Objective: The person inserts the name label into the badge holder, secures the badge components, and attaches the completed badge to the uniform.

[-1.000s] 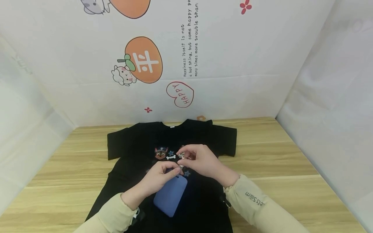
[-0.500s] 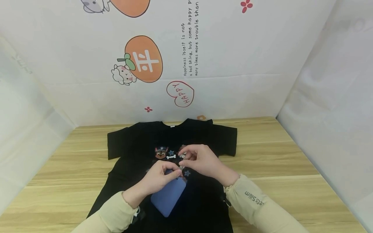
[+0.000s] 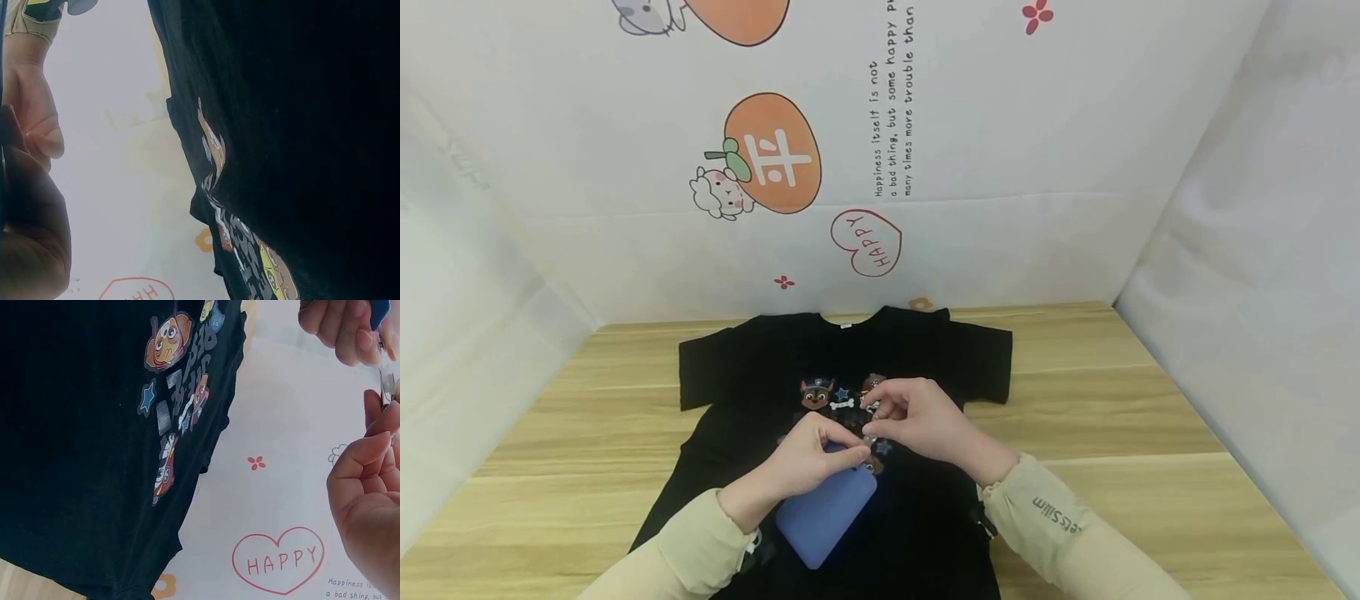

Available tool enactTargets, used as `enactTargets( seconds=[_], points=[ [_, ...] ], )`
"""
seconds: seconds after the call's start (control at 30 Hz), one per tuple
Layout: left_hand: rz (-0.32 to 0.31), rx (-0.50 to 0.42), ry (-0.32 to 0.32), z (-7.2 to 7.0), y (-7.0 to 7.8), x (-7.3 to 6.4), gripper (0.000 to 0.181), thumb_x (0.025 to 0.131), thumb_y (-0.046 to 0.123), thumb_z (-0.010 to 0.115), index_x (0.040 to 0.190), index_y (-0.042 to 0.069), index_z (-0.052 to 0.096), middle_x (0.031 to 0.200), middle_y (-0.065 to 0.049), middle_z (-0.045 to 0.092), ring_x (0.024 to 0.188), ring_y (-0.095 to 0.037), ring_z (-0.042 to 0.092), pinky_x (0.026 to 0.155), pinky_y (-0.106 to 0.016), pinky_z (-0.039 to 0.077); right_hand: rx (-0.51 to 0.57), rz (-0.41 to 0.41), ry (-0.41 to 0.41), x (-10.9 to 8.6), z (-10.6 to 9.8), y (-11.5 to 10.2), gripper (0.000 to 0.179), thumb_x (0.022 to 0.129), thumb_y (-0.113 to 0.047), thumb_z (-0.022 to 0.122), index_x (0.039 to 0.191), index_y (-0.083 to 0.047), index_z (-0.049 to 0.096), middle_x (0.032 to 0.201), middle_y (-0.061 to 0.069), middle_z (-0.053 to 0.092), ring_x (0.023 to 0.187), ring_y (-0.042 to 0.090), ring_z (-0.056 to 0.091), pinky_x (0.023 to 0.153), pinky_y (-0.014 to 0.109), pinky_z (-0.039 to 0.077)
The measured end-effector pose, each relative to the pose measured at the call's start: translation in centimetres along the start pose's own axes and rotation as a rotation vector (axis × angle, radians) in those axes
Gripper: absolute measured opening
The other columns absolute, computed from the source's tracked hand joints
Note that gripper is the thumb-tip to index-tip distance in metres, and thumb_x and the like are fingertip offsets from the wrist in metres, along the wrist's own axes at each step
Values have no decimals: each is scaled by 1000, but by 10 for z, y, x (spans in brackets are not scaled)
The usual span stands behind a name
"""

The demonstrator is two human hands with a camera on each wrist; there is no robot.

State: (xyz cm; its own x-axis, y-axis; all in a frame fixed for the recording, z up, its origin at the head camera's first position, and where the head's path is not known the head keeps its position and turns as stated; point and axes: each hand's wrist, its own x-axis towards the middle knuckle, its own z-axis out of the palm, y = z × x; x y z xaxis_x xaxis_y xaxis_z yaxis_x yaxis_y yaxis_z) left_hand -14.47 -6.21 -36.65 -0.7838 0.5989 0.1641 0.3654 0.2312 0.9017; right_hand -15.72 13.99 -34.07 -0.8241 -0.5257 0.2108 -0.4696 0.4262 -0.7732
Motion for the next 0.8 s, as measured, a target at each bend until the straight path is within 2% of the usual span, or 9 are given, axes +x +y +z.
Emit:
enactTargets(
  seconds=[0.13, 0.3, 0.5, 0.8],
  points=[
    [6, 6, 5, 1, -1, 0, 18, 89, 6, 61, 87, -9, 72, 86, -19, 72, 66, 4, 56, 55, -15, 43, -5, -1, -3, 0, 0, 1, 19, 84, -9, 71, 101, -2, 67, 73, 0, 65, 59, 4, 50, 55, 22, 46],
    [8, 7, 19, 2, 0, 0, 18, 89, 5, 61, 87, -9, 72, 85, -19, 72, 64, 3, 56, 54, -15, 43, -15, -2, 5, 1, 0, 1, 18, 83, -8, 71, 100, -3, 67, 73, 0, 66, 58, 4, 50, 55, 22, 46],
    [3, 2, 23, 2, -2, 1, 18, 89, 5, 61, 88, -9, 72, 86, -19, 72, 69, 4, 60, 58, -16, 48, -8, 11, 0, 2, -1, 2, 18, 83, -9, 71, 100, -4, 67, 74, 1, 66, 59, 4, 51, 55, 22, 46],
    [-38, -37, 3, -1, -3, 1, 17, 88, 4, 63, 89, -10, 72, 86, -21, 72, 67, 2, 59, 57, -16, 47, 7, 3, 3, 2, 0, 3, 18, 83, -9, 72, 100, -4, 67, 74, 1, 66, 60, 4, 51, 57, 22, 47]
  ],
)
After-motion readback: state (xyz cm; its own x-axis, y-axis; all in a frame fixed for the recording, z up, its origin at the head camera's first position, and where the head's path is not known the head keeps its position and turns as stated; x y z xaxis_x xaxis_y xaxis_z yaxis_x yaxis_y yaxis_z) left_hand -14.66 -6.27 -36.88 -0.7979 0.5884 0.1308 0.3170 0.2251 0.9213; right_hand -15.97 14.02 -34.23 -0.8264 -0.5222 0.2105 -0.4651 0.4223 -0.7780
